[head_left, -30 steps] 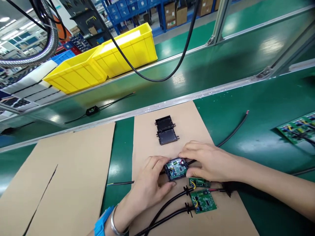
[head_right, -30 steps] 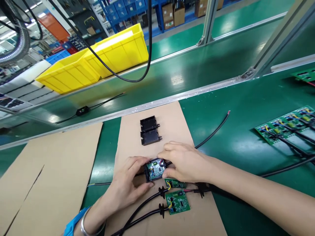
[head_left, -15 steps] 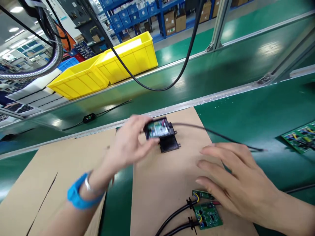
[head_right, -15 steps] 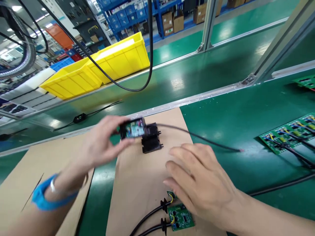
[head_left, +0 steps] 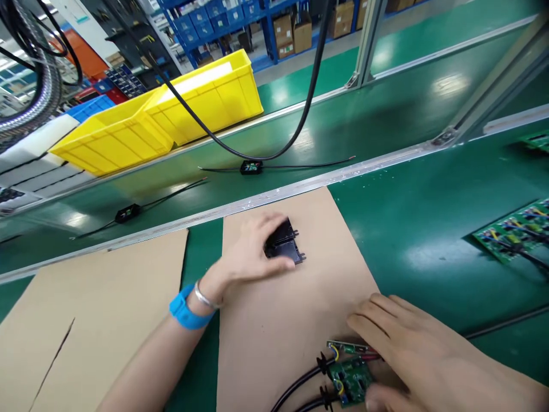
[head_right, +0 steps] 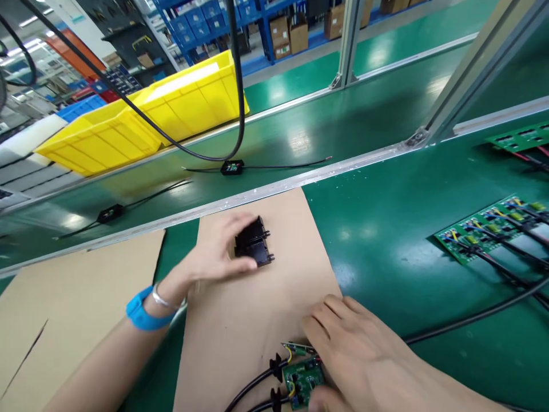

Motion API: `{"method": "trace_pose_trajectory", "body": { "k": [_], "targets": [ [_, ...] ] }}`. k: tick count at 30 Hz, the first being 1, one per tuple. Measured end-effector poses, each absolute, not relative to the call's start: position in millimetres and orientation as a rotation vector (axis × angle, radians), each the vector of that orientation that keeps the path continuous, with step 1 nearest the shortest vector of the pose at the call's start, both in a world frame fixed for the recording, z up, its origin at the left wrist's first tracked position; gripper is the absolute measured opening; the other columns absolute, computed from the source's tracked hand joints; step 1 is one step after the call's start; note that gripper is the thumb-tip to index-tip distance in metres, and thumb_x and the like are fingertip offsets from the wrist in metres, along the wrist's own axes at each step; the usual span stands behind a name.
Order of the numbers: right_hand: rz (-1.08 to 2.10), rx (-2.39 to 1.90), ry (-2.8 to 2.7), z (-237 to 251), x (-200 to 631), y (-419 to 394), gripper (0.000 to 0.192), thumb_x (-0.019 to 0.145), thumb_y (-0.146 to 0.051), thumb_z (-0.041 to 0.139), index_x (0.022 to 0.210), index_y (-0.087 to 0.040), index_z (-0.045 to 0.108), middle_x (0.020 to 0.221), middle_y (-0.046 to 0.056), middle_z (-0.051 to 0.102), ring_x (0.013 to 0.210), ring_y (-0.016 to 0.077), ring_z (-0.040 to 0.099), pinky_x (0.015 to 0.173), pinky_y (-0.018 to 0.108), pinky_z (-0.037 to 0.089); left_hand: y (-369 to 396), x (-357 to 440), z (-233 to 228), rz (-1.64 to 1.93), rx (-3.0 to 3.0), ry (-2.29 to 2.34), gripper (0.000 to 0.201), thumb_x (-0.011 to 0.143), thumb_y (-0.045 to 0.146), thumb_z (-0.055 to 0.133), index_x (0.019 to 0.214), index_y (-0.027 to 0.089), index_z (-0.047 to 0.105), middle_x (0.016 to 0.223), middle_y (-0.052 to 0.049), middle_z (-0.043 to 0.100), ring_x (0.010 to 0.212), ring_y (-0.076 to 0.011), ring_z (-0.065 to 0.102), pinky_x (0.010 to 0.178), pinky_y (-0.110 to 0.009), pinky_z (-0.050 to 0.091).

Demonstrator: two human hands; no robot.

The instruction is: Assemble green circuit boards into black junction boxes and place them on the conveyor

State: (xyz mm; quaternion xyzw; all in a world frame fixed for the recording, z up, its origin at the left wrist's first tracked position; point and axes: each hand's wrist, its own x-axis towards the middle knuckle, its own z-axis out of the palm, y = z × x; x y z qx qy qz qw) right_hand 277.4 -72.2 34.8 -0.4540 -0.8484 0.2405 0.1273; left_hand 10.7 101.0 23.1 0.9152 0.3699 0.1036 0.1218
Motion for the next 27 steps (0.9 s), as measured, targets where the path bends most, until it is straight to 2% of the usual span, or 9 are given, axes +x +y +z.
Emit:
{"method": "trace_pose_trajectory", "body": {
  "k": [2,5,8,13,16,18,22,24,27],
  "targets": [
    [0.72,-1.327,-2.494,27,277,-77,0.005,0.078,-0.021,0.063,0.083,-0.02,0.061,0.086,0.004,0.064,0.08,0.0219,0.056,0.072,0.035,0.045,73,11,17,0.342,2.69,1.061,0.086,0.069,0.066,0.069,0.136,0.017,0.047,0.145,-0.018,0.039,0.132,-0.0374,0.037,0.108,-0.054,0.031],
    [0.773,-1.255,-2.494,12,276,-81,0.018,0.086,-0.012,0.046,0.079,-0.02,0.06,0.078,0.003,0.061,0.073,0.0198,0.054,0.066,0.033,0.041,50,9,9,0.49,2.696,1.138,0.065,0.076,0.053,0.069,0.127,0.016,0.053,0.141,-0.019,0.041,0.13,-0.0358,0.038,0.106,-0.054,0.032],
    [0.855,-1.223,-2.456,8,277,-82,0.022,0.091,-0.014,0.039,0.079,-0.02,0.057,0.078,0.004,0.06,0.072,0.0196,0.052,0.064,0.032,0.039,31,7,8,0.54,2.667,1.137,0.063,0.076,0.051,0.071,0.125,0.015,0.054,0.131,-0.016,0.051,0.121,-0.0321,0.046,0.102,-0.05,0.037],
    [1.031,-1.328,-2.388,25,277,-76,0.021,0.094,-0.016,0.04,0.077,-0.019,0.052,0.078,0.002,0.057,0.074,0.0167,0.052,0.065,0.029,0.036,-10,12,11,0.454,2.658,1.198,0.064,0.076,0.049,0.072,0.126,0.014,0.053,0.123,-0.015,0.059,0.109,-0.0309,0.054,0.091,-0.047,0.042],
    [1.122,-1.372,-2.352,38,273,-68,0.022,0.094,-0.021,0.045,0.073,-0.019,0.051,0.073,0.0,0.056,0.07,0.0144,0.051,0.063,0.027,0.035,-30,16,21,0.548,2.642,1.188,0.059,0.083,0.046,0.066,0.131,0.015,0.05,0.13,-0.016,0.056,0.116,-0.0325,0.051,0.094,-0.049,0.039],
    [1.171,-1.369,-2.316,45,269,-63,0.022,0.094,-0.022,0.048,0.072,-0.019,0.053,0.072,-0.001,0.056,0.069,0.0131,0.051,0.063,0.025,0.035,-41,19,32,0.636,2.505,1.123,0.052,0.088,0.041,0.061,0.133,0.017,0.049,0.131,-0.014,0.055,0.118,-0.0294,0.05,0.095,-0.046,0.039],
    [1.211,-1.322,-2.224,56,261,-55,0.018,0.091,-0.024,0.053,0.074,-0.02,0.056,0.072,-0.003,0.059,0.065,0.0103,0.052,0.061,0.022,0.035,-63,26,51,0.519,2.126,1.076,0.038,0.088,0.039,0.059,0.119,0.017,0.057,0.098,-0.006,0.066,0.082,-0.0178,0.061,0.072,-0.03,0.048],
    [1.194,-1.37,-2.203,59,257,-53,0.017,0.09,-0.028,0.054,0.075,-0.02,0.056,0.068,-0.004,0.058,0.06,0.0098,0.05,0.057,0.022,0.035,-69,30,53,0.437,2.086,1.208,0.021,0.09,0.034,0.052,0.097,0.018,0.062,0.075,-0.002,0.062,0.063,-0.0152,0.055,0.058,-0.027,0.043],
    [0.966,-1.451,-2.251,59,242,-55,0.016,0.09,-0.026,0.051,0.076,-0.02,0.054,0.065,-0.003,0.057,0.056,0.0106,0.049,0.054,0.023,0.035,-72,35,50,0.39,2.099,1.378,0.02,0.088,0.031,0.046,0.077,0.019,0.057,0.062,0.0,0.055,0.053,-0.014,0.046,0.052,-0.027,0.034]
  ]
}}
